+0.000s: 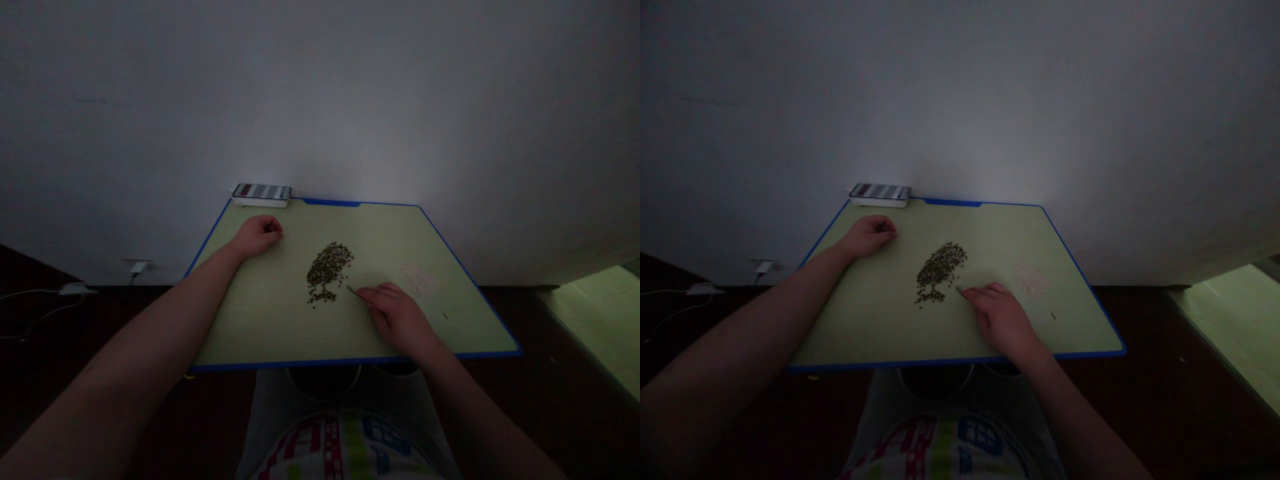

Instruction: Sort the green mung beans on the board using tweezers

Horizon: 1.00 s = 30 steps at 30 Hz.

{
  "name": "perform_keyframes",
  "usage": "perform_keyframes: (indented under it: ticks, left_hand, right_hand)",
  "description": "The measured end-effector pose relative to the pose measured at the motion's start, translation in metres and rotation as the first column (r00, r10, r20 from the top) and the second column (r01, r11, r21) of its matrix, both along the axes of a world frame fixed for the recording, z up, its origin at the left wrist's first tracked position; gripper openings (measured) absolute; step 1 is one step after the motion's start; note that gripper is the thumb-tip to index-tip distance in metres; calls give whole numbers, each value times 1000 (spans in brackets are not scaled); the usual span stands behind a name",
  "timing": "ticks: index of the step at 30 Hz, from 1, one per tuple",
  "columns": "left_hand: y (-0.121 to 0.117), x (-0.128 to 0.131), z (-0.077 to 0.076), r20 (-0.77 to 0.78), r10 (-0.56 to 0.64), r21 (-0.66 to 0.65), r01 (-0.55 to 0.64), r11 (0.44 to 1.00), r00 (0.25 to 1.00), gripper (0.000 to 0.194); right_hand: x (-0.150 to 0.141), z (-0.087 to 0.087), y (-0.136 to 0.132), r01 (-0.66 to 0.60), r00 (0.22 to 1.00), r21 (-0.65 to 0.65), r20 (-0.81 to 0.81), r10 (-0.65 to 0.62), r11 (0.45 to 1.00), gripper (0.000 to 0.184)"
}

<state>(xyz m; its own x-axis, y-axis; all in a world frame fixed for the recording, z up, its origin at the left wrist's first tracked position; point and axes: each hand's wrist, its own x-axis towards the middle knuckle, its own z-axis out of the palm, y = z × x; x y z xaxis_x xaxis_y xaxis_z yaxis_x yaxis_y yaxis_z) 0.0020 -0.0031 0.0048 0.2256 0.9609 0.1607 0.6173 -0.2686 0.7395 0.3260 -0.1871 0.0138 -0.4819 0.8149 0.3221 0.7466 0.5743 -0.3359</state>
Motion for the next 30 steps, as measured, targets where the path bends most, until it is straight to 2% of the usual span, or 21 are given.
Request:
perform_keyframes:
  ticks: [7, 17, 30]
  left_hand:
    - [1, -1, -1, -5, -13, 2, 13, 1000, 1000, 20]
    - [2, -1, -3, -5, -14, -2, 14, 1000, 1000, 19]
    - [-1, 0, 1, -16, 2, -9, -2, 1000, 1000, 20]
  right_hand:
    - [-14, 3, 4, 4, 1000, -17, -8, -4, 1000, 41]
    - [-16, 4, 9, 137, 990, -76, -22, -139, 988, 40]
    - [-16, 6, 8, 42, 997, -83, -55, -47, 996, 37]
